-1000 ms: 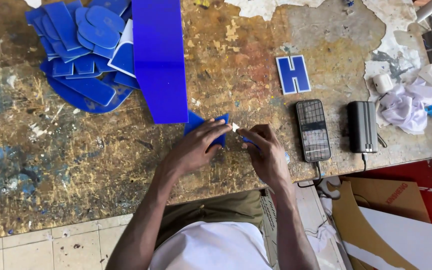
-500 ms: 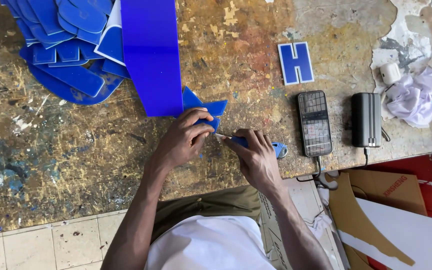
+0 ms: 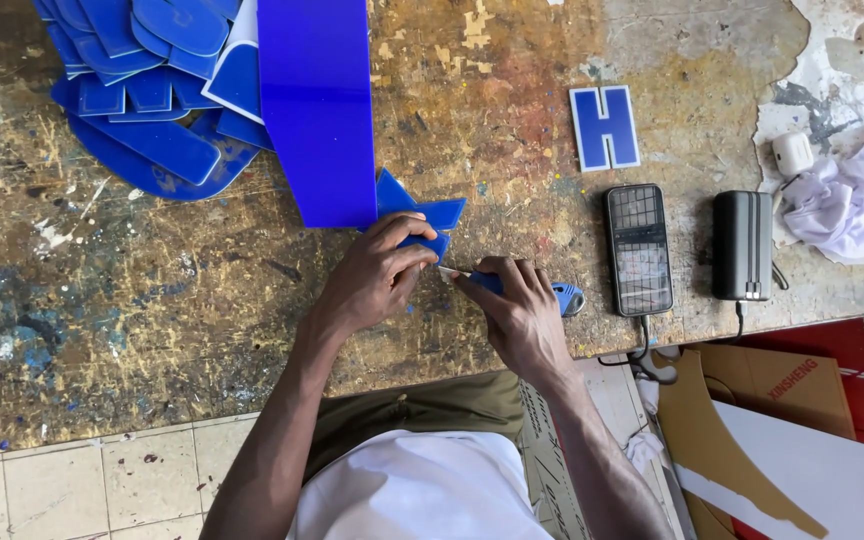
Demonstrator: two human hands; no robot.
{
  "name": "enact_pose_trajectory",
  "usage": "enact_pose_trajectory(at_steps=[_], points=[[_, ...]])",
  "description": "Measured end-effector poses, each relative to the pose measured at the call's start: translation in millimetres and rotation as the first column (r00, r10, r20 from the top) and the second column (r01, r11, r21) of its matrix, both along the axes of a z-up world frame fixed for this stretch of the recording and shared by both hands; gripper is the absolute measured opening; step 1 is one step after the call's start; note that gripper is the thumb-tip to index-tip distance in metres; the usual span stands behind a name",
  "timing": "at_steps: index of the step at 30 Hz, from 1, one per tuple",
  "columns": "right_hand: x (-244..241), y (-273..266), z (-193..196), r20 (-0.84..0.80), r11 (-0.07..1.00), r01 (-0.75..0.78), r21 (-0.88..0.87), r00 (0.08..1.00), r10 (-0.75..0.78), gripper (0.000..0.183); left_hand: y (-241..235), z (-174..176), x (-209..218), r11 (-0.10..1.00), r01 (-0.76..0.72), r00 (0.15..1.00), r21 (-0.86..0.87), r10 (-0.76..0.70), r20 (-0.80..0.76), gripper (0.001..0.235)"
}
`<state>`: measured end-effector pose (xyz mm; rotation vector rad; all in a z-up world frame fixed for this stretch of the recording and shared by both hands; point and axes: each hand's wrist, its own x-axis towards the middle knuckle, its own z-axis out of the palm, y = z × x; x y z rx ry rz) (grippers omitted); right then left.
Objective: Cutting out acrylic letters from a blue sheet using a utility knife
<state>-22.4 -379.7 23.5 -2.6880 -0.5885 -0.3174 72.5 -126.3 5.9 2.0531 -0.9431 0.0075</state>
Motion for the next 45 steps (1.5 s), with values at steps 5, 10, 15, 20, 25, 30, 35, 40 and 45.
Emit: enact_pose_trajectory(at_steps=[5, 10, 15, 20, 25, 30, 35, 40, 45], points=[[-2, -3, -5, 0.004, 1.0, 0.0, -0.018, 1.0, 0.001, 0.041, 0, 1, -2, 1.0, -0.003, 1.0, -0.003, 0.003, -0.02, 0.017], [0, -3, -4, -0.005, 1.0, -0.004, -0.006, 1.0, 0.004, 0.04, -1, -1, 0, 1.0, 0.001, 1.0, 0.016, -0.001, -0.015, 0.016], [2, 0, 5, -0.025, 1.0, 0.004, -0.029, 1.0, -0.005, 0.042, -1, -2, 1, 1.0, 0.002, 1.0, 0.023, -0.002, -0.014, 0.016], [3, 2, 5, -0.032, 0.999, 0.02, -0.038, 0.999, -0.021, 0.042, 0, -3, 0, 0.999, 0.008, 1.0, 0.034, -0.008, 0.001, 0.016], [2, 4, 4, -0.03, 0.998, 0.04, -0.045, 0.999, -0.041, 0.038, -1, -7, 1, 0.999, 0.026, 1.0, 0.038, -0.026, 0.01, 0.017], [-2, 6, -9, -0.008, 0.997, 0.073, -0.03, 0.997, -0.073, 0.044, -1, -10, -2, 0.996, 0.032, 0.997, 0.085, -0.038, 0.064, 0.023], [-6, 2, -25, 0.041, 0.996, 0.079, -0.05, 0.996, -0.077, 0.052, 0, -9, -2, 0.995, 0.037, 0.996, 0.096, -0.044, 0.076, 0.025], [-7, -2, -34, 0.068, 0.999, 0.049, -0.024, 0.997, -0.047, 0.058, 0, -2, -3, 0.995, 0.042, 0.998, 0.089, -0.045, 0.031, 0.026], [-6, -2, -32, 0.077, 0.997, 0.043, 0.061, 0.996, -0.048, 0.052, 0, -2, -1, 0.998, 0.036, 0.998, 0.057, -0.034, -0.043, 0.02]])
